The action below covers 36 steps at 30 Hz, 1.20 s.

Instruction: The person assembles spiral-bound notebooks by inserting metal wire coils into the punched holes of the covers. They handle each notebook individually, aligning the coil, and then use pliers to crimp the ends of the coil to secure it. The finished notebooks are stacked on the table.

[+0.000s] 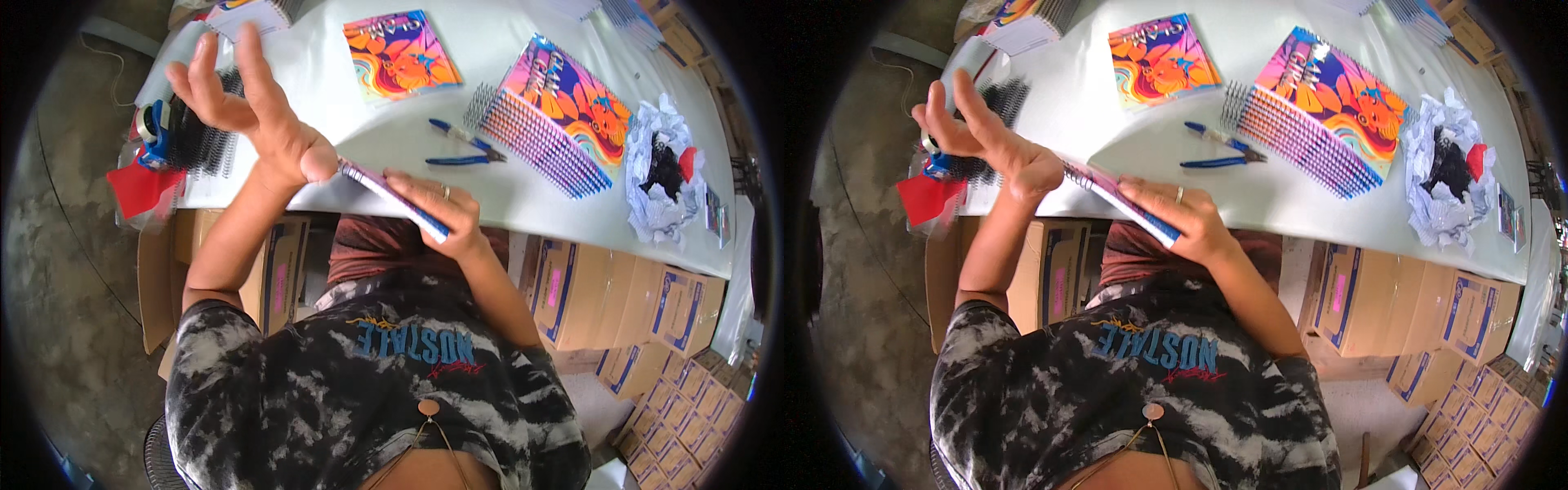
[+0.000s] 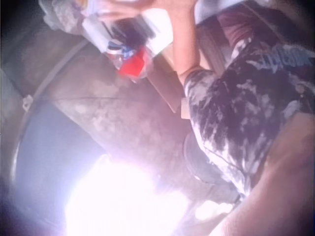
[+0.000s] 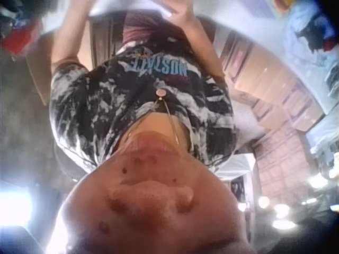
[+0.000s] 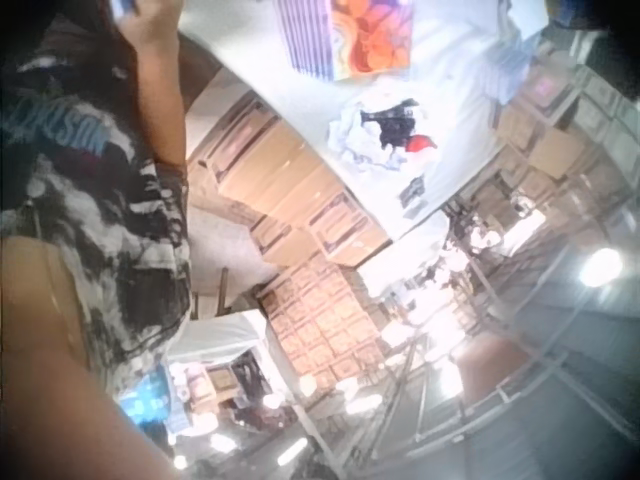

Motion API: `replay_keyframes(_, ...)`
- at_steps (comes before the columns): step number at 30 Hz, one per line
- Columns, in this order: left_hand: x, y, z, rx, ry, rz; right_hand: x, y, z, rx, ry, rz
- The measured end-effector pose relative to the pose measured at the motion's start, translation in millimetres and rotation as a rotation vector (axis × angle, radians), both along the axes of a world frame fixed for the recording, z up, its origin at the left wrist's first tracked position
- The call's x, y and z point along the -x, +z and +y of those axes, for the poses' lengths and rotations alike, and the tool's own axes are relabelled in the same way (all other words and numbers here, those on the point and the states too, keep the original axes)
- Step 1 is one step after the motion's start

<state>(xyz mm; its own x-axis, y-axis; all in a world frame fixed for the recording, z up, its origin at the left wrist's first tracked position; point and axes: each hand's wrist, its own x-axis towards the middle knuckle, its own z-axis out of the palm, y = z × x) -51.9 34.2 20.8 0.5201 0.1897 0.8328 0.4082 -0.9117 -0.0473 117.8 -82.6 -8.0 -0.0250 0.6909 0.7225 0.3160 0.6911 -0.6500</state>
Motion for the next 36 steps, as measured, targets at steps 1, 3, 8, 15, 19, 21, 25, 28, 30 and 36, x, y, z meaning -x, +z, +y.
replay_keyframes(1,-5.9,-3.1,2.7,0.049,0.026,-0.024,-1.1,-0.5,2.0,0.008,-0.041,0.009)
replay_keyframes(3,2.2,-41.5,-18.9,0.302,-0.029,0.195,-2.9,-6.8,2.9,0.027,-0.121,0.029)
replay_keyframes(8,7.9,-29.5,-44.1,-0.041,-0.241,0.180,-1.2,-6.0,1.6,0.028,-0.021,-0.051)
replay_keyframes(15,8.3,-68.9,-44.5,0.029,-0.303,0.171,-5.1,-11.4,3.0,0.079,-0.118,0.050)
replay_keyframes(19,-23.2,-35.0,6.8,0.142,-0.101,-0.498,0.2,-4.4,2.2,0.041,-0.065,0.000)
replay_keyframes(21,-22.2,-46.6,-2.9,0.262,-0.044,-0.305,1.4,-6.0,3.1,0.042,-0.080,0.023)
replay_keyframes(25,-13.8,-50.9,-55.4,0.065,-0.398,0.090,-6.0,-12.1,3.9,0.033,-0.137,0.067)
replay_keyframes(28,-25.6,4.0,-27.0,-0.183,-0.132,-0.081,-1.8,-8.8,0.3,0.077,-0.110,-0.046)
replay_keyframes(30,-37.1,12.9,-11.3,-0.084,-0.012,-0.066,5.5,-8.1,2.5,-0.002,-0.084,-0.048)
replay_keyframes(36,-24.0,-37.9,-39.2,-0.105,-0.310,0.083,-1.1,-7.5,8.1,0.109,-0.142,0.092)
